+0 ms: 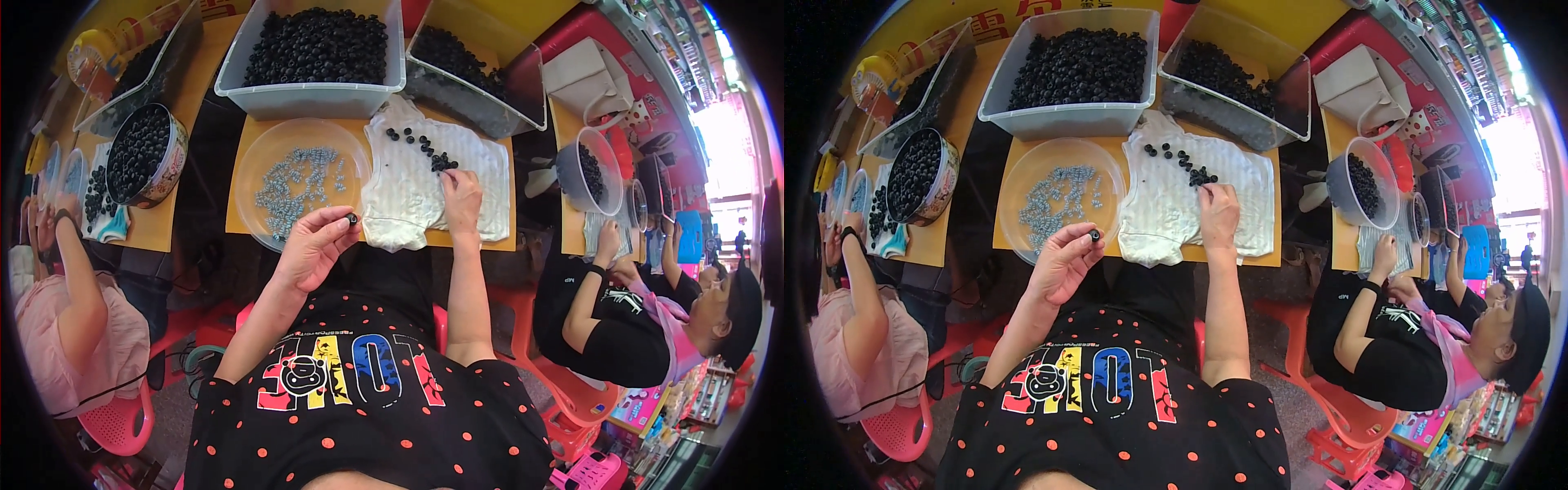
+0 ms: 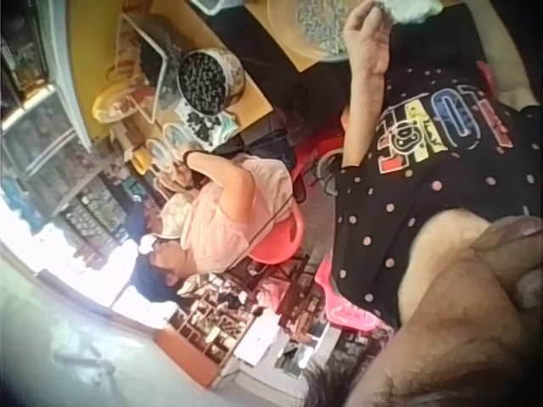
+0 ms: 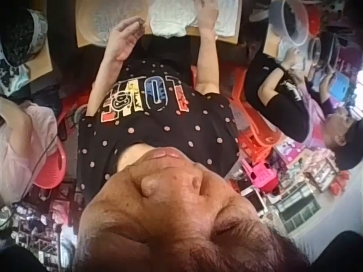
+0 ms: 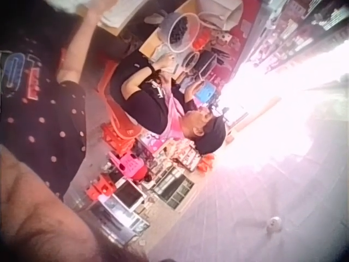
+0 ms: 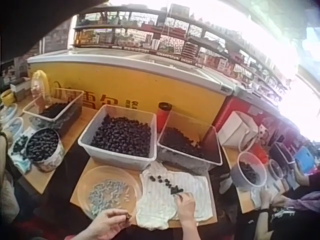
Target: The person assembles small components by picking black caps and small inserts from containers and fitting the inserts into the caps by hand.
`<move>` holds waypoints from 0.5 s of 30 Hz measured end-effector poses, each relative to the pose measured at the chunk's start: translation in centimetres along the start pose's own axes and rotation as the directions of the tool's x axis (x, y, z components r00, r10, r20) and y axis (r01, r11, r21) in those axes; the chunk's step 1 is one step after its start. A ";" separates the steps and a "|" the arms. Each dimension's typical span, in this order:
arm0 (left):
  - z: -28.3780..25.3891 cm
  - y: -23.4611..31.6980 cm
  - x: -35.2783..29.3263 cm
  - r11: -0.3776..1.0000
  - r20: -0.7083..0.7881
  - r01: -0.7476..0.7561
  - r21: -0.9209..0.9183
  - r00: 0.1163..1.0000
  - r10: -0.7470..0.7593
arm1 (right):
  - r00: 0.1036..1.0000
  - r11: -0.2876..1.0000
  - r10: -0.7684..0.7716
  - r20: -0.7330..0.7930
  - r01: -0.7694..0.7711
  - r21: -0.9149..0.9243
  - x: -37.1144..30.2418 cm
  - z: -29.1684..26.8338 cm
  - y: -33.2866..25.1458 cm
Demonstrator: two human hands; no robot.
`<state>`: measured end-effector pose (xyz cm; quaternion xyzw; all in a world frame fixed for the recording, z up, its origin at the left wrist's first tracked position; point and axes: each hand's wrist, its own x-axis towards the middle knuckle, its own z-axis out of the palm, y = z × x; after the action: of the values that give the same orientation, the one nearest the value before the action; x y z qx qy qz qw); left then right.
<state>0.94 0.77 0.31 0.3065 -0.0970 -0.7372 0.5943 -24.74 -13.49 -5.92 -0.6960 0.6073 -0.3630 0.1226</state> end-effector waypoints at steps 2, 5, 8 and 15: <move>0.2 0.0 0.1 1.000 0.008 -0.005 0.017 1.000 0.005 | 1.000 0.999 0.000 -0.008 0.001 0.054 0.0 0.1 -0.1; 0.6 0.4 0.4 1.000 0.007 0.012 0.008 1.000 -0.013 | 0.999 0.998 0.004 0.039 -0.007 0.064 -0.1 -0.5 -1.0; 0.5 0.6 0.9 1.000 0.026 0.001 0.012 1.000 -0.001 | 0.929 0.827 0.306 0.208 -0.368 0.425 -0.8 -1.8 -4.3; 1.5 0.7 1.1 1.000 0.035 -0.010 0.016 0.999 0.009 | 0.916 0.246 0.056 0.397 -0.398 0.884 -4.2 -3.6 -12.1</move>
<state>0.56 -0.80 1.45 0.2980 -0.1147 -0.7388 0.5935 -17.97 -5.81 2.52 -0.4302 0.3392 -0.5260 0.6506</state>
